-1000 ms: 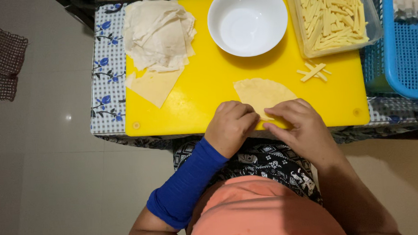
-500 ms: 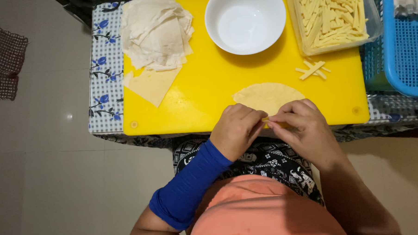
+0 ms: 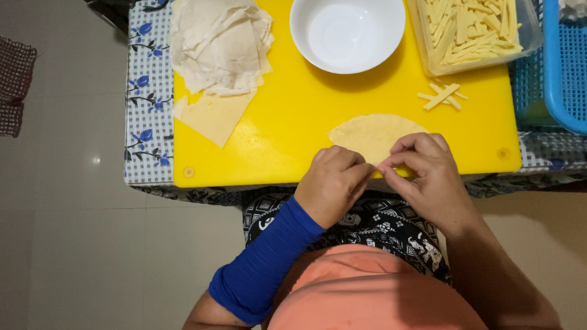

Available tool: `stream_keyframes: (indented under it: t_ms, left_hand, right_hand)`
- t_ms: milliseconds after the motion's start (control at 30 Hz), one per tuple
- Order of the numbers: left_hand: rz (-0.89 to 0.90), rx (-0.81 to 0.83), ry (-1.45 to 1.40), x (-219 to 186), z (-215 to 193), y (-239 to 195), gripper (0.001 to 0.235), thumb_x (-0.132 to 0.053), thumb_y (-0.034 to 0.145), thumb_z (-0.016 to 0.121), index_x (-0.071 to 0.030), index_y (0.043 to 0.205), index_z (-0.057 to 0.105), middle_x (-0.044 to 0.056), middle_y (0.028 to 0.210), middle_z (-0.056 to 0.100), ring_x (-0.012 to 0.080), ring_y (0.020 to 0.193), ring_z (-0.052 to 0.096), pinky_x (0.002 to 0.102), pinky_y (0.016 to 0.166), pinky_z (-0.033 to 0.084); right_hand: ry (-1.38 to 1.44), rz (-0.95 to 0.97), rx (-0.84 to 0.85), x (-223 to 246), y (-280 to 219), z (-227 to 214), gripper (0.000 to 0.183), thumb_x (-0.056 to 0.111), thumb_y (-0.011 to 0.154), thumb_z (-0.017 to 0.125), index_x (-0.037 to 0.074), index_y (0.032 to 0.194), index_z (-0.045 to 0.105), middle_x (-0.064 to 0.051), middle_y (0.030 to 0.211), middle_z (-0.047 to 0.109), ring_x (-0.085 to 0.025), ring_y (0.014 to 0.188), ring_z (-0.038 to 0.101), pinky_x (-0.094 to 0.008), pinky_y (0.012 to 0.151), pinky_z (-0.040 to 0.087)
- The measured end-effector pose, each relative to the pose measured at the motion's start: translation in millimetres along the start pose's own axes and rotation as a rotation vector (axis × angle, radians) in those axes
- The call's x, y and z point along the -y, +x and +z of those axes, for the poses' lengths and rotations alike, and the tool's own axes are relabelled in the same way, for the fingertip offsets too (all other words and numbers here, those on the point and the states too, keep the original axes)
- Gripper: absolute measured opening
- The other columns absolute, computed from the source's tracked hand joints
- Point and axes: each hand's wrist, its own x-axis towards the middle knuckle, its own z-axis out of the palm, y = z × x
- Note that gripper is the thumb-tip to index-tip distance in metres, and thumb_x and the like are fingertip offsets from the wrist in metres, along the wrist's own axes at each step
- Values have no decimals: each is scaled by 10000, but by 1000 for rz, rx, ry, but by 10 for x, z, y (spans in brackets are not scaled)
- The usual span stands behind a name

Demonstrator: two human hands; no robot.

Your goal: The person places thin strips of a yellow ingredient onto round wrappers, folds them into half-moon shapes, and seals the edges. The finished items are placed into a blue basket. The person repeats this process multiple times.

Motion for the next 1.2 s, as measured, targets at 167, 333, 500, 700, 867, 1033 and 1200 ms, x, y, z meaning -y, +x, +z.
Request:
stream_keyframes:
  t_ms: [167, 333, 500, 700, 867, 1033, 1200]
  left_hand:
    - [-36, 3, 28, -31, 18, 25, 90, -126, 894, 744, -79, 964, 715, 52, 901, 607, 269, 911, 598, 407, 837, 483]
    - [-52, 22, 53, -41, -2, 99, 92, -145, 868, 754, -78, 897, 698, 68, 884, 598, 292, 903, 595, 417, 827, 486]
    - [-61, 48, 14, -28, -48, 182, 121, -167, 844, 774, -71, 862, 701, 86, 900, 598, 310, 898, 581, 430, 803, 480]
    - [-45, 0, 15, -26, -29, 187, 97, -131, 823, 758, -65, 845, 689, 81, 973, 610, 305, 947, 587, 422, 840, 486]
    - [-7, 10, 66, 1, 2, 196, 115, -136, 836, 763, -66, 860, 675, 74, 990, 607, 289, 972, 591, 414, 865, 488]
    - [53, 63, 128, 12, -8, 212, 127, -141, 826, 758, -63, 872, 669, 84, 1000, 611, 287, 989, 596, 415, 878, 483]
    - [54, -60, 95, -23, 12, 135, 147, -133, 859, 735, -45, 951, 662, 76, 1037, 614, 283, 1042, 598, 415, 933, 480]
  right_hand:
    - [13, 22, 14, -14, -5, -19, 144, 114, 829, 809, 50, 948, 759, -85, 1071, 654, -286, 1042, 582, -378, 894, 484]
    - [46, 2, 25, -2, 13, -86, 203, 119, 797, 810, 84, 991, 762, -85, 1113, 645, -288, 1073, 582, -381, 931, 482]
    - [-45, -64, 90, 43, 67, -130, 190, 142, 784, 821, 102, 964, 778, -94, 1136, 653, -313, 1109, 575, -411, 951, 474]
    - [-105, -87, 99, 77, 96, -111, 158, 151, 819, 810, 82, 957, 772, -88, 1149, 661, -309, 1100, 592, -401, 942, 493]
    - [-171, -164, 74, 116, 92, -132, 183, 152, 812, 818, 72, 973, 780, -100, 1147, 659, -315, 1068, 596, -418, 933, 496]
    - [-129, -166, 74, 111, 122, -130, 188, 144, 799, 814, 63, 958, 759, -105, 1173, 663, -317, 1081, 598, -411, 930, 503]
    - [-161, -208, 54, 82, 129, -101, 171, 147, 814, 822, 68, 952, 760, -102, 1161, 663, -316, 1067, 604, -415, 929, 506]
